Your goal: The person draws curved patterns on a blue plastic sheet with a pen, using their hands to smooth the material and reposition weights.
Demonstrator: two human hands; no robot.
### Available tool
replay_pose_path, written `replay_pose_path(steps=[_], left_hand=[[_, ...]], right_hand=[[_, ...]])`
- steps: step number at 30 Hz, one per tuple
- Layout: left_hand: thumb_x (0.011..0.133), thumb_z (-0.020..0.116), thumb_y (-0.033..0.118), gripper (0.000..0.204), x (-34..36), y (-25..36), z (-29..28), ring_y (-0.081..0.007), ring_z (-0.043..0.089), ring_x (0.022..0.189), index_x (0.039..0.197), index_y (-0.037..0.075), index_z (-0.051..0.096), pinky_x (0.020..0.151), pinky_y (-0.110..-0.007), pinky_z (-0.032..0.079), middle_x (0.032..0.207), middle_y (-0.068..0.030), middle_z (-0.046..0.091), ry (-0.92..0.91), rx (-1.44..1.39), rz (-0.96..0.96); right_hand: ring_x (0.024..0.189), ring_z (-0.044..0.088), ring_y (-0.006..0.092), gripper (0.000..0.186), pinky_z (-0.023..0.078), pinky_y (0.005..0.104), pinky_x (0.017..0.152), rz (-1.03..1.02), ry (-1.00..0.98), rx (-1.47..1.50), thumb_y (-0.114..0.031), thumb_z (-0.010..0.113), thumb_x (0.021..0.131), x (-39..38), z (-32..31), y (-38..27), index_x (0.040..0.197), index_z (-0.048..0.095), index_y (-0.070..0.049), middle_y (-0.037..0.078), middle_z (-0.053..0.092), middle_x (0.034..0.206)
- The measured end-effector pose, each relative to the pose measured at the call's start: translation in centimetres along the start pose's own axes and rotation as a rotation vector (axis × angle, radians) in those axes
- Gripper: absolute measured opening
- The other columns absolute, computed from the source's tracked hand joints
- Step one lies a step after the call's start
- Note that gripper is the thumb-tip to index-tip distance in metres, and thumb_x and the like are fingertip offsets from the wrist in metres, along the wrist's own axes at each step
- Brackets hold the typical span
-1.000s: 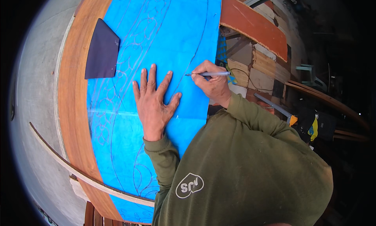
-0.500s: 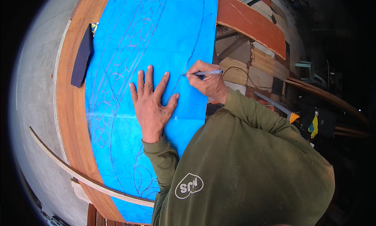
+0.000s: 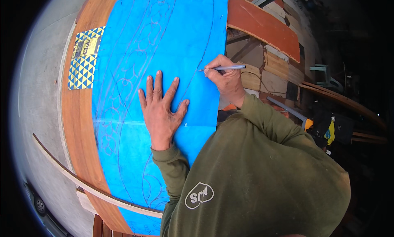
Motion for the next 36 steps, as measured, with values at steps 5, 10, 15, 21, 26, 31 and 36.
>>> replay_pose_path(steps=[5, 10, 15, 21, 26, 31, 36], left_hand=[[0.085, 0.086, 0.045, 0.065, -0.2, -0.1, -0.1, -0.037, 0.036, 0.163, 0.147, 0.029, 0.073, 0.131, -0.067, 0.022, 0.175, -0.0104, 0.045, 0.029, 0.004, 0.01], [0.087, 0.085, 0.047, 0.065, 0.0, 0.1, 0.1, -0.0367, 0.036, 0.163, 0.148, 0.029, 0.073, 0.132, -0.065, 0.02, 0.175, -0.01, 0.045, 0.006, 0.006, 0.008], [0.089, 0.083, 0.051, 0.065, -0.1, 0.0, 0.0, -0.0365, 0.036, 0.163, 0.149, 0.029, 0.072, 0.133, -0.063, 0.019, 0.174, -0.0099, 0.045, 0.005, 0.021, 0.003], [0.089, 0.083, 0.052, 0.065, 0.0, 0.0, 0.0, -0.0366, 0.036, 0.163, 0.149, 0.029, 0.072, 0.133, -0.063, 0.019, 0.175, -0.0093, 0.045, 0.001, 0.028, 0.011], [0.089, 0.083, 0.051, 0.065, -0.1, 0.0, 0.1, -0.0365, 0.035, 0.163, 0.149, 0.029, 0.072, 0.133, -0.063, 0.019, 0.175, -0.0098, 0.044, -0.003, 0.026, 0.009], [0.089, 0.084, 0.05, 0.066, -0.1, 0.1, -0.1, -0.0364, 0.035, 0.164, 0.15, 0.029, 0.072, 0.133, -0.063, 0.018, 0.175, -0.01, 0.044, -0.006, 0.026, 0.002], [0.088, 0.084, 0.049, 0.066, -0.1, 0.1, 0.0, -0.0364, 0.035, 0.164, 0.15, 0.029, 0.071, 0.134, -0.063, 0.017, 0.176, -0.0099, 0.044, -0.009, 0.025, 0.003]], right_hand=[[0.077, 0.066, 0.0114, 0.007, 0.052, 0.0318, 0.066, -0.029, -0.173, -0.04, -0.009, 0.074, 0.094, 0.3, 0.4, 0.0, 0.092, 0.07, -0.003, 0.006, 0.073, 0.084], [0.079, 0.065, 0.0101, 0.006, 0.052, 0.0319, 0.067, -0.094, -0.181, -0.072, -0.008, 0.077, 0.095, 0.0, 0.9, 0.3, 0.094, 0.072, -0.004, 0.004, 0.072, 0.085], [0.08, 0.07, 0.014, 0.005, 0.055, 0.0335, 0.068, -0.129, -0.183, -0.095, -0.005, 0.073, 0.092, 0.1, 1.3, 0.0, 0.092, 0.07, -0.002, 0.009, 0.075, 0.088], [0.076, 0.068, 0.0107, 0.006, 0.054, 0.0308, 0.064, -0.037, 0.032, -0.138, -0.004, 0.073, 0.093, 0.8, 0.1, 0.1, 0.092, 0.068, -0.001, 0.009, 0.074, 0.083], [0.077, 0.07, 0.0118, 0.007, 0.056, 0.0321, 0.065, -0.069, 0.061, -0.04, -0.007, 0.074, 0.094, 1.4, -0.8, 0.7, 0.092, 0.07, -0.002, 0.01, 0.075, 0.084], [0.078, 0.073, 0.0158, 0.008, 0.058, 0.0344, 0.067, -0.108, -0.074, -0.105, -0.009, 0.074, 0.093, 2.1, -0.5, 0.6, 0.091, 0.072, -0.002, 0.011, 0.077, 0.086], [0.077, 0.072, 0.0151, 0.008, 0.057, 0.0348, 0.066, -0.127, -0.115, -0.102, -0.009, 0.074, 0.092, 2.0, -0.2, 0.8, 0.089, 0.072, -0.002, 0.01, 0.075, 0.083]])
Point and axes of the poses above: each hand's wrist, its own x-axis towards the middle knuckle, its own z-axis out of the palm, y = z × x, the point moved 6 cm from there along x, towards the middle knuckle
